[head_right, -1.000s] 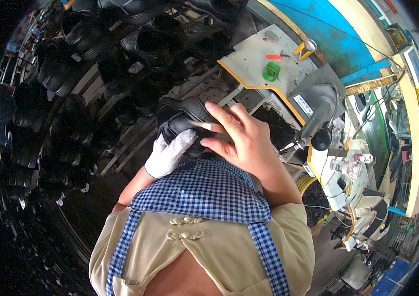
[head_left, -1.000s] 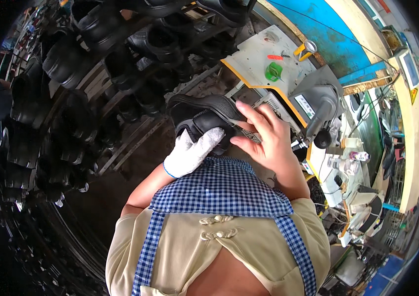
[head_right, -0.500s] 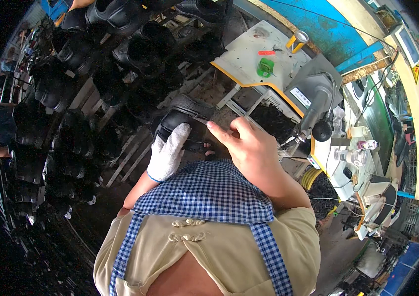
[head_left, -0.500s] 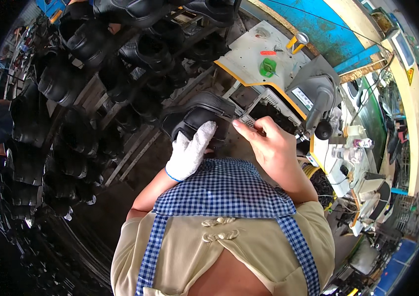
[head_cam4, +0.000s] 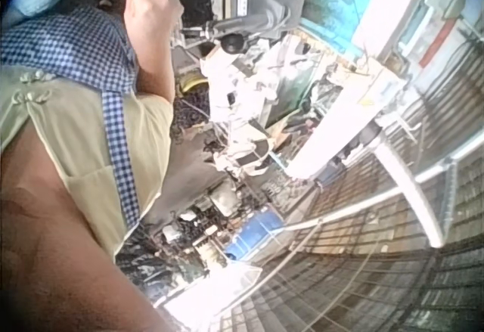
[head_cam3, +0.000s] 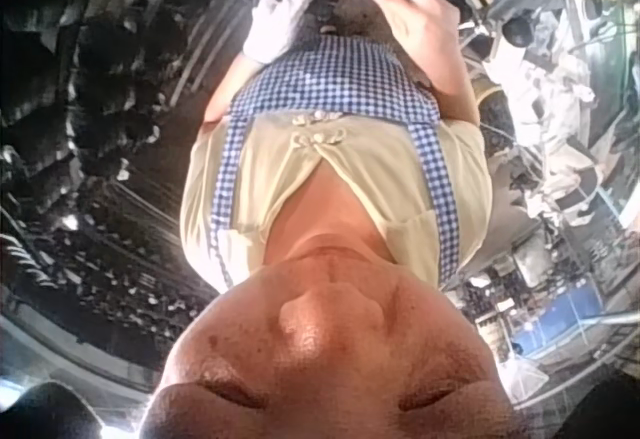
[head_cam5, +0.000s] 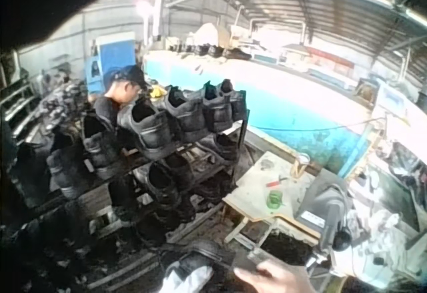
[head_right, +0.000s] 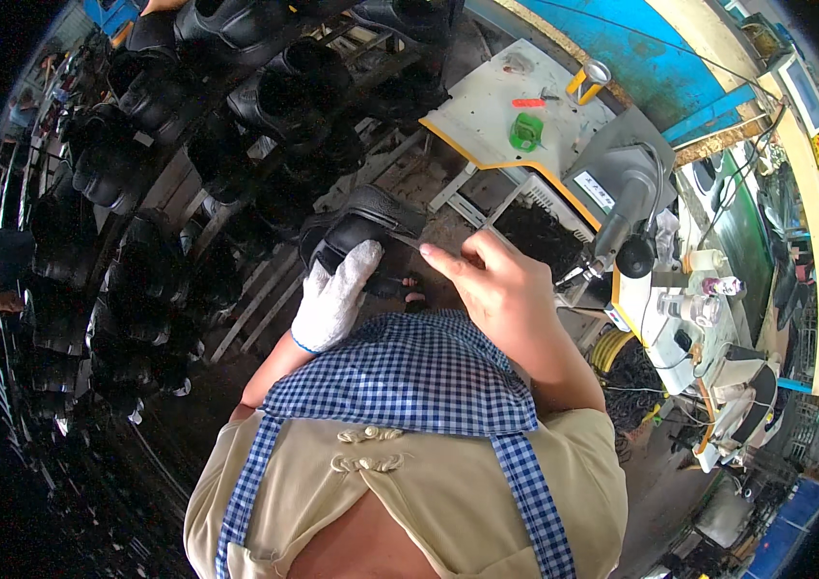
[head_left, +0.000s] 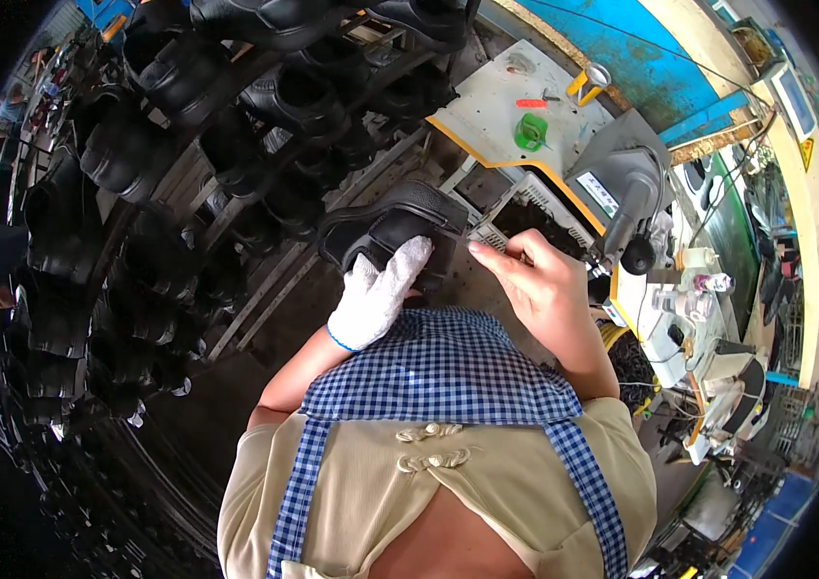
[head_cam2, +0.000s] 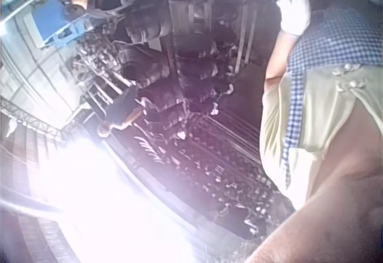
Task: The person repeatedly picks up black shoes from a rack, uses a small metal tool to scrape or pry at the sole and heel areas, and then places the shoes back on the rack. This process is repeated for multiple shoes in a factory setting.
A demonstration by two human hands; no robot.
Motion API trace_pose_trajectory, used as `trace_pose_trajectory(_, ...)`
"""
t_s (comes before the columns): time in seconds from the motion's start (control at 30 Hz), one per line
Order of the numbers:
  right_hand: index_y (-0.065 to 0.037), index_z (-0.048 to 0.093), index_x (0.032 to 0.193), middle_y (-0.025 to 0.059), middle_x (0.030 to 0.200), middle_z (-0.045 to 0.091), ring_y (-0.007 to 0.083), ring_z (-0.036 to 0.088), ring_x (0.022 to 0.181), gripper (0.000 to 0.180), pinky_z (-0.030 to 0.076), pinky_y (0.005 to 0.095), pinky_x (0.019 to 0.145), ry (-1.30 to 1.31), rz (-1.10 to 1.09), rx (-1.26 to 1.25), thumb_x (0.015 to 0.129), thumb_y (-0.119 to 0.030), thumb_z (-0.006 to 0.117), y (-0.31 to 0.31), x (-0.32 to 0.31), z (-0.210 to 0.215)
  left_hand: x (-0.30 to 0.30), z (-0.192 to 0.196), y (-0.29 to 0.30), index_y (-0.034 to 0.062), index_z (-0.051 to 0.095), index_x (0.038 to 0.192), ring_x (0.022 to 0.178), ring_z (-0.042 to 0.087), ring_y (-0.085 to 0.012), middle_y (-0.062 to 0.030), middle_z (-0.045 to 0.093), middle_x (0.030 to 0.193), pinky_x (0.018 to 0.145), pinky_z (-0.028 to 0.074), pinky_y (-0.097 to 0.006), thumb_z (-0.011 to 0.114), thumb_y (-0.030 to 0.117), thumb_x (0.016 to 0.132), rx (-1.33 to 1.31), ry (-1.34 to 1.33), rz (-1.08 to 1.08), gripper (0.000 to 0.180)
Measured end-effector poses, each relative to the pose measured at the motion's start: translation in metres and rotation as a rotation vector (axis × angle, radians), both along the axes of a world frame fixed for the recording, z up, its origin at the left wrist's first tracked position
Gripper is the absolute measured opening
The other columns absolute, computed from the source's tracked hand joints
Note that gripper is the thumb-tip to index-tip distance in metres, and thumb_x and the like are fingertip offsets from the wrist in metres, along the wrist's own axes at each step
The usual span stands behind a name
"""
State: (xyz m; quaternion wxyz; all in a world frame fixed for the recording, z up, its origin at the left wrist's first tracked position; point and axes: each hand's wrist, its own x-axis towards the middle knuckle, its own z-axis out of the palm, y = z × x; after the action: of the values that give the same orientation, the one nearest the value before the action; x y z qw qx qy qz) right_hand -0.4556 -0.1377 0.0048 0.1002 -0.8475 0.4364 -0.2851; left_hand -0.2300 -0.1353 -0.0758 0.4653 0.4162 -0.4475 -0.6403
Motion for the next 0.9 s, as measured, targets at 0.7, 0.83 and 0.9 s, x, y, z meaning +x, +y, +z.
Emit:
trace_pose_trajectory(0.7,-0.018,0.073,0.117,0.0056,0.082,0.052,0.0192,0.056,0.06,0.05,0.047,0.0322,0.052,0.089,-0.052,-0.071,0.073,0.006,0.069,-0.007,0.016,-0.006,0.003,-0.009,-0.009,0.0042,0.056,0.133,0.106,0.065,-0.0182,-0.0097,0.064,0.122,0.073,0.058,-0.03,0.056,0.023,0.101,-0.021,-0.063,-0.083,0.037)
trace_pose_trajectory(0.83,-0.015,0.071,0.119,0.0071,0.081,0.056,0.0184,0.055,0.058,0.038,0.045,0.0301,0.052,-0.049,-0.085,-0.091,0.085,0.0,0.07,-0.018,0.018,-0.017,-0.001,0.002,-0.01,0.0031,0.059,0.127,0.102,0.065,-0.0176,-0.0097,0.065,0.117,0.079,0.056,-0.031,0.057,0.019,0.1,0.113,0.1,-0.012,0.032)
trace_pose_trajectory(0.9,-0.011,0.07,0.12,0.008,0.085,0.059,0.0152,0.055,0.06,0.035,0.044,0.0279,0.054,-0.215,-0.101,0.054,0.086,-0.002,0.07,-0.024,0.01,-0.024,-0.001,-0.008,-0.012,0.0019,0.058,0.123,0.097,0.065,-0.017,-0.0077,0.067,0.11,0.085,0.055,-0.034,0.057,0.021,0.1,-0.107,0.011,0.012,0.03)
